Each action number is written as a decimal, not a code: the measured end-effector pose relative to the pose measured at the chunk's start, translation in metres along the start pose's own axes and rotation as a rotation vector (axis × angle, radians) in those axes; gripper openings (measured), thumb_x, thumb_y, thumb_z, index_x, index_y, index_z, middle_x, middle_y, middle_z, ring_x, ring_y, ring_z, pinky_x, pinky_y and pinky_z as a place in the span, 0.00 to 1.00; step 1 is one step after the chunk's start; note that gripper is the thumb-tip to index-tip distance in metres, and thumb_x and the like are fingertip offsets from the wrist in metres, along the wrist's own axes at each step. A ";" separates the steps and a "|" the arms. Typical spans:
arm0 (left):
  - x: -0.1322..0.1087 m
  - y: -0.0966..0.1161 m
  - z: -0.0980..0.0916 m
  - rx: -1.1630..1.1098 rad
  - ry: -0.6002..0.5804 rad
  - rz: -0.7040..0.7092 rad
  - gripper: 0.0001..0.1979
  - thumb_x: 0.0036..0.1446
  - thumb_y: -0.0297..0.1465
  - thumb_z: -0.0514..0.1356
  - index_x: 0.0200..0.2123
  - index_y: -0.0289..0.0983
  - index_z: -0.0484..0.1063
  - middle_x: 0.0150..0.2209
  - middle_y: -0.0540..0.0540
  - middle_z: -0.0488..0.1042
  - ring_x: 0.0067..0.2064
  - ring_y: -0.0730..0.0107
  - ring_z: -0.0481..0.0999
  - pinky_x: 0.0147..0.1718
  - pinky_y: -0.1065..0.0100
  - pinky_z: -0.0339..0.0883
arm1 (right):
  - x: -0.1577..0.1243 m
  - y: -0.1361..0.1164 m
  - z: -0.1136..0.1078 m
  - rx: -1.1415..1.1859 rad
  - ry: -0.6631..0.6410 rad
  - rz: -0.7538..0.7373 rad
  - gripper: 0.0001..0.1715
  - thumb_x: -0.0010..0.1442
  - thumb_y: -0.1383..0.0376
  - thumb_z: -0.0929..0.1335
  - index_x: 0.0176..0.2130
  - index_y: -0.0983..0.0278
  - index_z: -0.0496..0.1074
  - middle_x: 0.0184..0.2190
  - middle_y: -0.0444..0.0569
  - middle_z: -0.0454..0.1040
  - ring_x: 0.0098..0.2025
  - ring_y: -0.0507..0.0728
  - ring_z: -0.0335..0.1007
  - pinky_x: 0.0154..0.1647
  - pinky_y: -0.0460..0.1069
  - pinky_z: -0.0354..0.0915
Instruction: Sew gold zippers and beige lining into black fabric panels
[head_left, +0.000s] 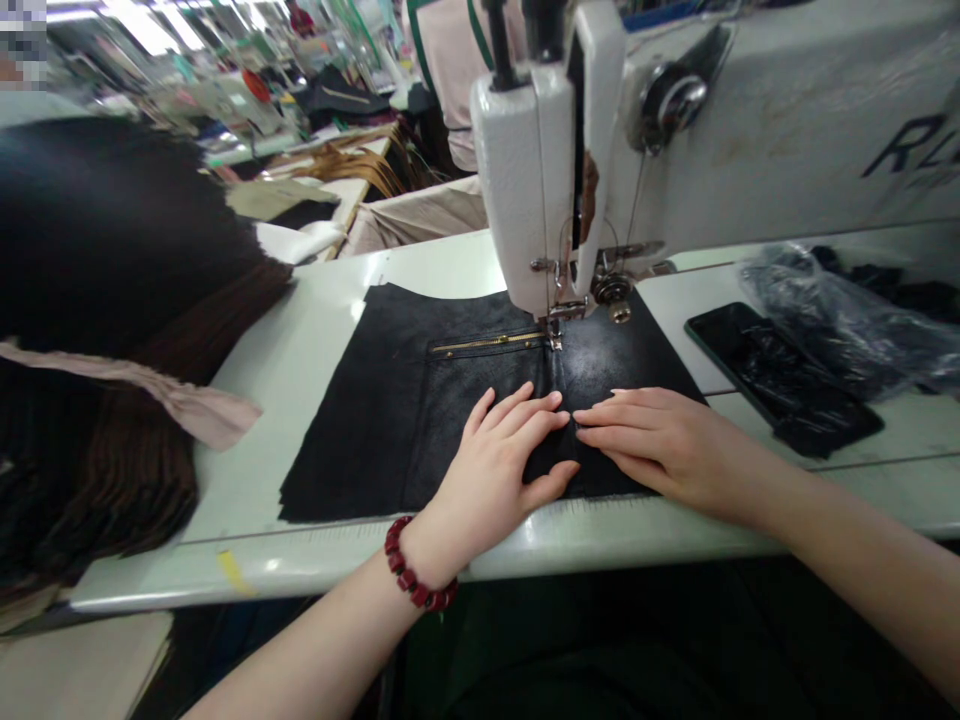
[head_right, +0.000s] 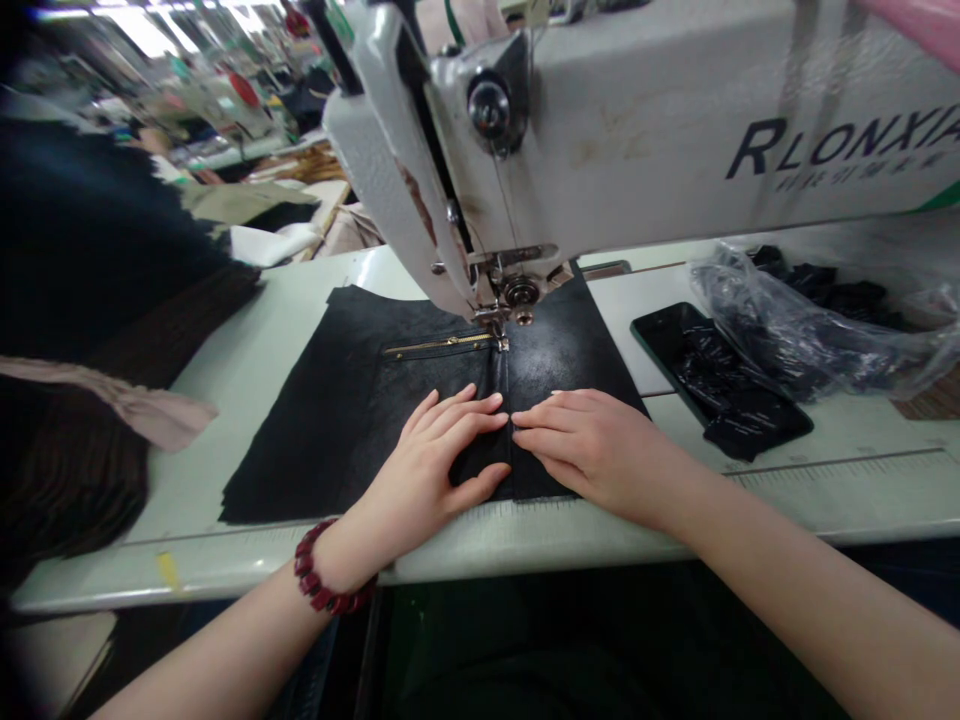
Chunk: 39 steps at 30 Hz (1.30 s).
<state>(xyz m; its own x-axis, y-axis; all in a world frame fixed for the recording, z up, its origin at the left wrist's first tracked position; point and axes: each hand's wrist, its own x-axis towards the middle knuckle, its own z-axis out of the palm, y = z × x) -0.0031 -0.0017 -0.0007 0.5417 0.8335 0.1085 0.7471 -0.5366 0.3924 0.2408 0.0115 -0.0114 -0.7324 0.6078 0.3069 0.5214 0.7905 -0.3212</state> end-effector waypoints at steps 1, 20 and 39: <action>0.000 0.000 0.000 0.003 -0.002 0.001 0.19 0.60 0.40 0.61 0.54 0.44 0.68 0.62 0.49 0.66 0.68 0.58 0.56 0.68 0.48 0.40 | -0.001 0.000 -0.001 0.023 0.007 0.020 0.18 0.66 0.67 0.63 0.53 0.60 0.72 0.56 0.48 0.73 0.56 0.57 0.67 0.62 0.59 0.61; 0.000 -0.002 0.002 0.004 0.004 0.008 0.18 0.60 0.40 0.61 0.53 0.44 0.69 0.62 0.48 0.66 0.68 0.56 0.56 0.68 0.47 0.40 | 0.008 -0.006 -0.004 0.059 0.058 0.127 0.18 0.65 0.67 0.64 0.53 0.60 0.73 0.53 0.48 0.74 0.55 0.57 0.68 0.61 0.57 0.63; 0.004 -0.005 0.001 -0.028 0.014 0.005 0.21 0.60 0.41 0.61 0.55 0.44 0.68 0.63 0.49 0.66 0.68 0.58 0.55 0.69 0.48 0.38 | 0.028 0.006 0.015 -0.154 0.073 0.242 0.22 0.66 0.66 0.62 0.59 0.60 0.67 0.60 0.51 0.68 0.61 0.60 0.64 0.63 0.63 0.60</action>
<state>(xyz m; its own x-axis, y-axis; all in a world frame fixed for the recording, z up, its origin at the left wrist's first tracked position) -0.0047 0.0042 -0.0031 0.5397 0.8328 0.1227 0.7332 -0.5367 0.4176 0.2169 0.0324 -0.0177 -0.5483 0.7794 0.3033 0.7413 0.6208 -0.2552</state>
